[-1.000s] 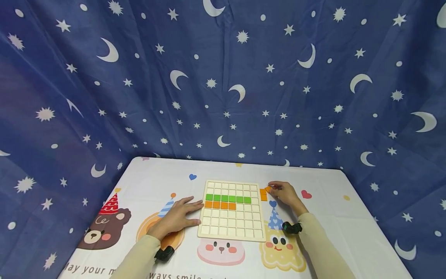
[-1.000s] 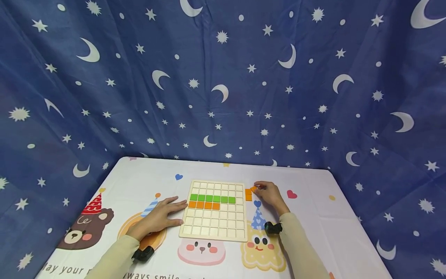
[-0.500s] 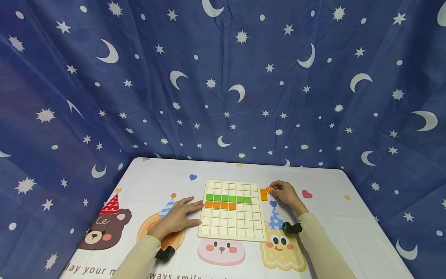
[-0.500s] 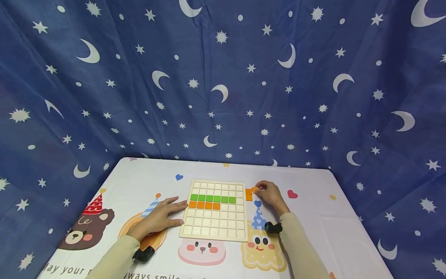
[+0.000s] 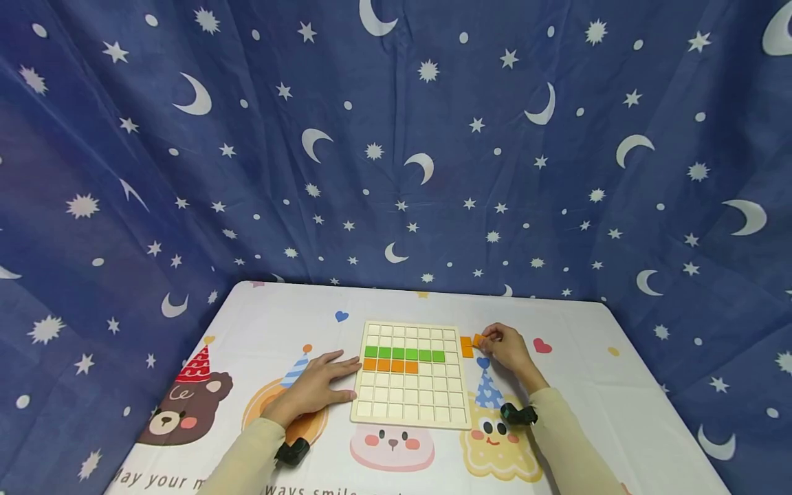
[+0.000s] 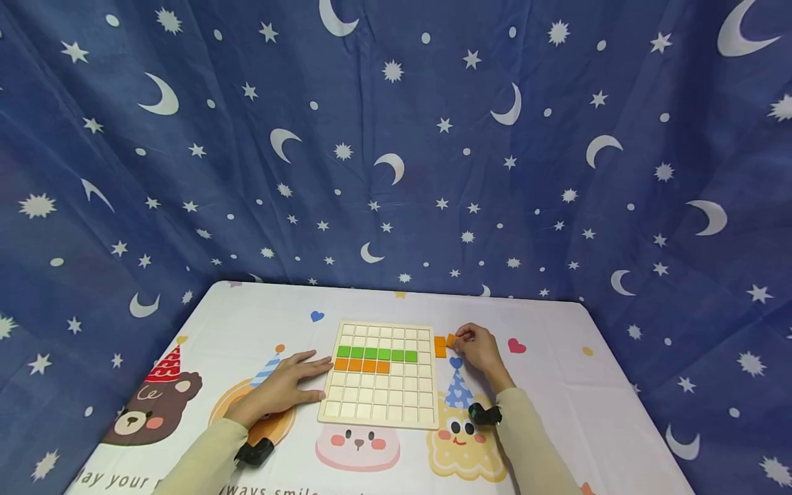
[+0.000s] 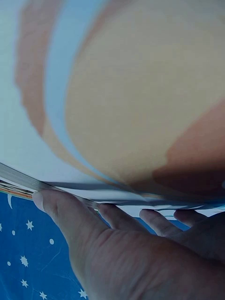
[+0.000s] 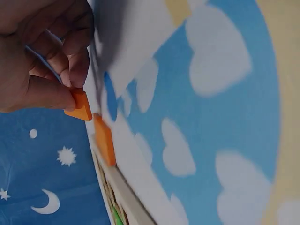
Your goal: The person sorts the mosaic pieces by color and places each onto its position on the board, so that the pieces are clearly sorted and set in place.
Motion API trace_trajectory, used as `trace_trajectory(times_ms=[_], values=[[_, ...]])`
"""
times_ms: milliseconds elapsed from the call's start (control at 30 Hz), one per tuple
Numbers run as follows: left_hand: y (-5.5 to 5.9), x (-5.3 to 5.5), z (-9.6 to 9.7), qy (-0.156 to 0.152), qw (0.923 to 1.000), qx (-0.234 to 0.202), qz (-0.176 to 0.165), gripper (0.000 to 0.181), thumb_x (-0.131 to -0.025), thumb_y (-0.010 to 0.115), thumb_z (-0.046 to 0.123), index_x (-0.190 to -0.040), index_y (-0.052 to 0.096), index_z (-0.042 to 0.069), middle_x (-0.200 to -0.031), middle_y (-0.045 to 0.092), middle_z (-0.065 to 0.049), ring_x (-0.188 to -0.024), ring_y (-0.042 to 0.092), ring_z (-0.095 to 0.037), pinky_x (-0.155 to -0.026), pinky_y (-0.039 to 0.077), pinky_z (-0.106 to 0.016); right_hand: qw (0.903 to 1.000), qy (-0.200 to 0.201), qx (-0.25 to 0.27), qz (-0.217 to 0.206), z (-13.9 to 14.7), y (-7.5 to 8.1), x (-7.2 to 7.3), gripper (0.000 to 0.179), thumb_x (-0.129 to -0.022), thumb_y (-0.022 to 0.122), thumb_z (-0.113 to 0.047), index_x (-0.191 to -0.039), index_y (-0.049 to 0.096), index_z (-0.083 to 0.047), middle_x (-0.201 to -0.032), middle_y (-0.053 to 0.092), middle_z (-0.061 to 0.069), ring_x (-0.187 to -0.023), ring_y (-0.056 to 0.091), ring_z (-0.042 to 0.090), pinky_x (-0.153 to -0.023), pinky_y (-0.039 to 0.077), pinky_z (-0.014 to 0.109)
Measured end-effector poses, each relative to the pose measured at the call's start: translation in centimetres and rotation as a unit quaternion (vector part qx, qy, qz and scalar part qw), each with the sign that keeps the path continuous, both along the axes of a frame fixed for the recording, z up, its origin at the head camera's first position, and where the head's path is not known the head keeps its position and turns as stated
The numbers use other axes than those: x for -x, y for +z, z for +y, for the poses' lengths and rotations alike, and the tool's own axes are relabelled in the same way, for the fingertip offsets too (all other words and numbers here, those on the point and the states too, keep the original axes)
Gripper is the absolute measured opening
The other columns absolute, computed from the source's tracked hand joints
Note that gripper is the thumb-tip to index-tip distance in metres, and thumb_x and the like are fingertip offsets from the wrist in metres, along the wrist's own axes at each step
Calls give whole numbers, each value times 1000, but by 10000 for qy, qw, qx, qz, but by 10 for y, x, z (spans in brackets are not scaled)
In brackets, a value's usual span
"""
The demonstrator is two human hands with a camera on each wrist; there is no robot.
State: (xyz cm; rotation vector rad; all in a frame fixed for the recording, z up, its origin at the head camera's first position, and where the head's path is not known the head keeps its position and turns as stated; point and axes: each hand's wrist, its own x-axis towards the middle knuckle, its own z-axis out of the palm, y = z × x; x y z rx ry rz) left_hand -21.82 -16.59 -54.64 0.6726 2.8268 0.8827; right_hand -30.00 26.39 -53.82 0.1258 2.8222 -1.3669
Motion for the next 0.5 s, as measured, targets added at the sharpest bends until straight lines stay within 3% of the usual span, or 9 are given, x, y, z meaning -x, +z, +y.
trace_trajectory(times_ms=[200, 500], values=[[1, 0, 0, 33, 9999, -23, 100, 64, -83, 75, 47, -141, 56, 27, -150, 49, 9, -147, 31, -34, -111, 30, -65, 9986, -24, 521, -122, -10, 9, -8, 18, -87, 73, -11, -99, 64, -2, -86, 65, 9, -68, 57, 17, -55, 46, 23], [0, -1, 1, 76, 9999, -30, -96, 64, -83, 75, 47, -142, 55, 28, -152, 47, 10, -148, 28, -33, -112, 28, -65, 9974, 233, 680, 54, -29, 22, -25, 13, -88, 72, -9, -97, 65, -3, -85, 68, 7, -70, 59, 16, -61, 51, 27]])
